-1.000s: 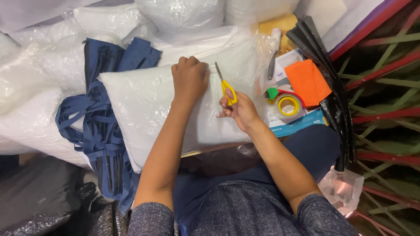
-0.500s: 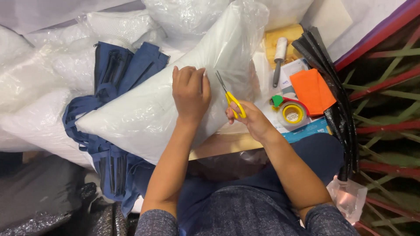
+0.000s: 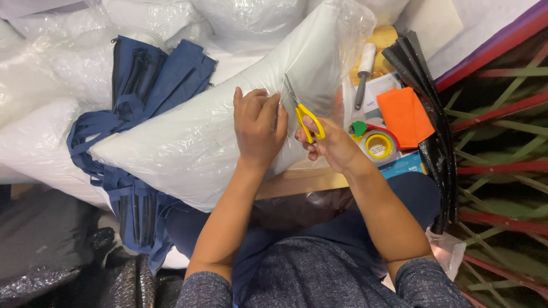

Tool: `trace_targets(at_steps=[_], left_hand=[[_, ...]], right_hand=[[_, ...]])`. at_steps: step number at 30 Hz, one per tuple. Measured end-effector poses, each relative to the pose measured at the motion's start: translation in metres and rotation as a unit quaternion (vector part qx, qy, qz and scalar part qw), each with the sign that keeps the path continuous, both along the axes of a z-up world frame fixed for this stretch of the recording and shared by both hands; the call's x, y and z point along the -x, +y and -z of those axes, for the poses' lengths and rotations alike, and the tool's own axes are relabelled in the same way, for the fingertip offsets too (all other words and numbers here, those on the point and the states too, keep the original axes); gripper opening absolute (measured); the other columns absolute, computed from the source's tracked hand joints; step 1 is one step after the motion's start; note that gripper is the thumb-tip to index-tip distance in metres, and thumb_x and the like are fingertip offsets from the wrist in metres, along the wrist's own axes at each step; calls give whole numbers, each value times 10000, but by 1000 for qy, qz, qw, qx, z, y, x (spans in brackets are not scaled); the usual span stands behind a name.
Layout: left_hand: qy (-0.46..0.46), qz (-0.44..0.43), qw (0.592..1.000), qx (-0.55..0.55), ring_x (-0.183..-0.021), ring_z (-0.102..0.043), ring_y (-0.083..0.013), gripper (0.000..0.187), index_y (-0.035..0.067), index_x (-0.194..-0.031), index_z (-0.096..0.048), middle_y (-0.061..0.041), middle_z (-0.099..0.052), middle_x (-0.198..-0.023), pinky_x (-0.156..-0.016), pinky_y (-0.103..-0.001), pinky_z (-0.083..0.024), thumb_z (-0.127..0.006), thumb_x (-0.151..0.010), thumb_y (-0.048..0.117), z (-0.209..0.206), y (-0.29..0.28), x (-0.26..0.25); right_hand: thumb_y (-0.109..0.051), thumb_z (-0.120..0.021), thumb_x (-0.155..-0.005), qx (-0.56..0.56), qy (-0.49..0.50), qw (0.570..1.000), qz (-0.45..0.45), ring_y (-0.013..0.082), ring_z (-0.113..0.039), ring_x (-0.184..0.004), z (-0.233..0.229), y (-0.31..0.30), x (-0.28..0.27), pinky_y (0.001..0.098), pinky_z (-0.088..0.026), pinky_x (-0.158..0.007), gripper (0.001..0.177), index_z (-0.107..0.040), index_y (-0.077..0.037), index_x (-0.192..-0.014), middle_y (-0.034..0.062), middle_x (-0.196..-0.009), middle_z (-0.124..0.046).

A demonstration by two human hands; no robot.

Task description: Unpacking a white pillow from a black bubble mailer and repacking it into a clear plastic bag using scissors.

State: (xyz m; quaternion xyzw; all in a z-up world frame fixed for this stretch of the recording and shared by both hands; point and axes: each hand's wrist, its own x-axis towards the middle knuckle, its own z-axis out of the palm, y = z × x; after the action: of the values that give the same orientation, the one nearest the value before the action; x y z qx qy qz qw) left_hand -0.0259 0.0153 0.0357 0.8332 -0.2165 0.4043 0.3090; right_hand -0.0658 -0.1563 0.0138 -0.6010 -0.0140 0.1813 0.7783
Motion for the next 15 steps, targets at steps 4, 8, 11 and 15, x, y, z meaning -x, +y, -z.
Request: trace_targets(at_steps=[4,8,11,15], left_hand=[[13,6,999,46,-1008,-710,-265,127,10,-963,-785,-67,-639,-802,-1167,-528,-359,-684,-889,33,-6,-1,6],[28,28,994,97,-1002,-716,-270,143,-2,-974,-786,-75,-653,-808,-1155,-522,-373,-681,-877,9,-8,0,8],[28,44,992,111,-1003,-716,-275,141,-6,-974,-790,-83,-662,-807,-1159,-518,-366,-693,-872,7,-11,-1,12],[36,64,989,127,-1028,-705,-282,152,-6,-990,-794,-83,-657,-805,-1177,-505,-345,-700,-872,12,-11,-2,16]], right_hand=[[-373,-640,-1001,-51,22,996,75,62,-446,-591,-17,8,7,274,-556,-516,366,-591,-82,-784,-10,-730,-452],[-433,-630,-994,-62,61,993,82,94,-457,-604,-16,10,11,298,-567,-526,397,-601,-82,-812,20,-760,-482],[-541,-597,-970,-65,80,992,71,118,-460,-641,-20,5,4,315,-565,-553,471,-596,-94,-824,31,-794,-494],[-648,-564,-935,-49,85,994,47,121,-462,-651,-31,2,-8,327,-577,-607,549,-596,-114,-810,29,-809,-496]])
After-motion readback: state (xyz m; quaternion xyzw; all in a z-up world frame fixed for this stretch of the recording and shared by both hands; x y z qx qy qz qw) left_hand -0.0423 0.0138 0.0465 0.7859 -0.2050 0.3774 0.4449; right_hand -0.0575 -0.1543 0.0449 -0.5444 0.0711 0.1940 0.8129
